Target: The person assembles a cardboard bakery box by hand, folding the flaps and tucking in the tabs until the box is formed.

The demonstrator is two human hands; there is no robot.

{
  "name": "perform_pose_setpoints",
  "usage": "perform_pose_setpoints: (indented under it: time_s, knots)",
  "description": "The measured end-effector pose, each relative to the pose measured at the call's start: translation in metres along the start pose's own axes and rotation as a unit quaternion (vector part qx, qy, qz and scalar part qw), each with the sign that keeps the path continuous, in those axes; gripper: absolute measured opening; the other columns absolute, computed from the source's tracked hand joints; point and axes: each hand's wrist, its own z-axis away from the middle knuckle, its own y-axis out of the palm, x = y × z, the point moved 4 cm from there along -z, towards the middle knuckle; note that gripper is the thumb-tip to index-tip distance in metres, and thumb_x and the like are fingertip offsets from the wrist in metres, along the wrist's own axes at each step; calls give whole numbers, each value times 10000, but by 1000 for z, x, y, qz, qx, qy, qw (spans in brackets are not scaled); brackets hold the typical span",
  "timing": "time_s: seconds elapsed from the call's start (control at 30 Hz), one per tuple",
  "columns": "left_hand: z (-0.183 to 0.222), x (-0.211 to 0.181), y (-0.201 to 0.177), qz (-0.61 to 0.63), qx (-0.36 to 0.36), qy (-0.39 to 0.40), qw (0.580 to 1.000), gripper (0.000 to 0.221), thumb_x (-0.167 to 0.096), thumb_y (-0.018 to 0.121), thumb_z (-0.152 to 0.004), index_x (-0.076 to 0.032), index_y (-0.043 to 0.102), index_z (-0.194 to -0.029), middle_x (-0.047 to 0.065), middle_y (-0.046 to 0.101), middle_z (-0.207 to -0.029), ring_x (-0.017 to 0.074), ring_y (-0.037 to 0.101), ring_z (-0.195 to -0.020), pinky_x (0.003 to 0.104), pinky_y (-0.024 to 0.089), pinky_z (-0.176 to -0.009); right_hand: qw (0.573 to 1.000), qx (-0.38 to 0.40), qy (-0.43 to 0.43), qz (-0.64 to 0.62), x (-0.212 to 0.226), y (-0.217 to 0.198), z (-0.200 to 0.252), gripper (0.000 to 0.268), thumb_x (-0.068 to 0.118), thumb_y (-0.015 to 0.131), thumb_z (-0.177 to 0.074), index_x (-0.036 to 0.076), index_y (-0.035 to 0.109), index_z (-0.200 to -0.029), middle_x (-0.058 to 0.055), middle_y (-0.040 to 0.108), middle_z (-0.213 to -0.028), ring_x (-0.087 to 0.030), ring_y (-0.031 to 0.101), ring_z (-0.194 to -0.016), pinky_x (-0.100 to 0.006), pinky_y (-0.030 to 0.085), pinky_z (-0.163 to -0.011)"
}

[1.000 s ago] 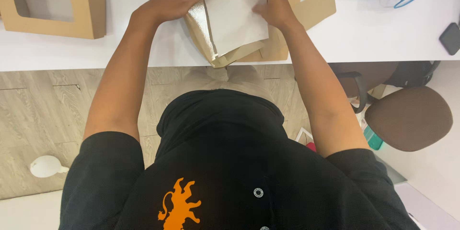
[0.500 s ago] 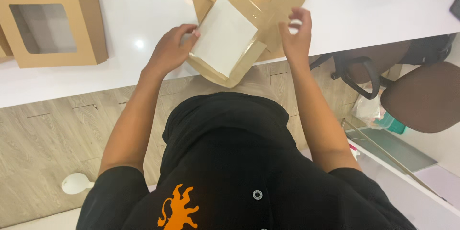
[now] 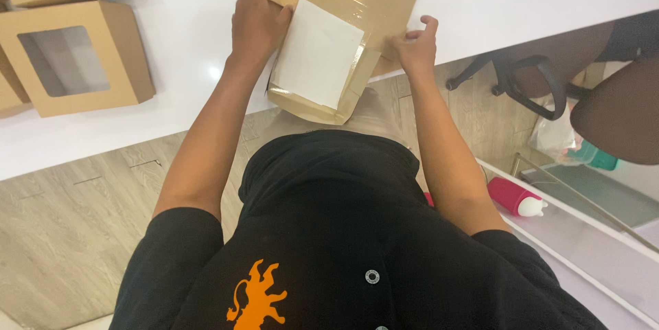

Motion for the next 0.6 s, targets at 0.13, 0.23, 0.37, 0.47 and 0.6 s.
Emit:
perform_pose_setpoints:
  time_s: [0.13, 0.23, 0.37, 0.47, 0.6]
  knots:
    - [11, -4, -1, 125, 44, -42, 990, 884, -386, 787, -912, -231, 234, -1584, 160, 421, -1422, 303, 554, -1266, 403, 510, -1012, 999, 1, 31, -23, 20, -15, 18, 691, 338, 710, -782, 203, 411, -1390, 4, 612, -1072, -149, 661, -938, -303, 530, -798]
    - [3, -2, -6, 141, -16, 14, 990, 505, -220, 671, -833, -240, 636, -1336, 73, 518, -1029, 227, 532, -990, 340, 488, -860, 988, 17, 28, -152, 39, -16, 22, 597, 96, 695, -741, 197, 462, -1281, 41, 725, -965, -104, 658, -800, -256, 506, -715]
    - [2, -15, 15, 121, 59, 75, 988, 387, -357, 665, -1021, -139, 366, -1137, 40, 438, -1110, 212, 375, -1082, 333, 315, -912, 980, 52, -97, -166, 61, 0, 27, 295, 194, 797, -829, 194, 736, -1118, 15, 734, -1156, -126, 656, -1115, -263, 524, -838]
    - [16, -44, 2, 129, 123, 47, 983, 628, -521, 547, -1007, -102, 531, -1475, 98, 493, -1488, 217, 441, -1411, 350, 348, -1144, 968, 116, -126, -182, 81, 3, 39, 345, 284, 707, -924, 142, 722, -1238, -29, 753, -1256, -121, 691, -1190, -268, 525, -916]
    - [5, -45, 14, -31, 150, 37, 987, 464, -508, 304, -1028, -275, 611, -1287, 65, 459, -1455, 358, 419, -1307, 565, 384, -968, 964, 205, -172, -8, 75, 18, 29, 521, 357, 447, -1037, 119, 558, -1488, -56, 467, -1593, -209, 408, -1503, -354, 264, -1235]
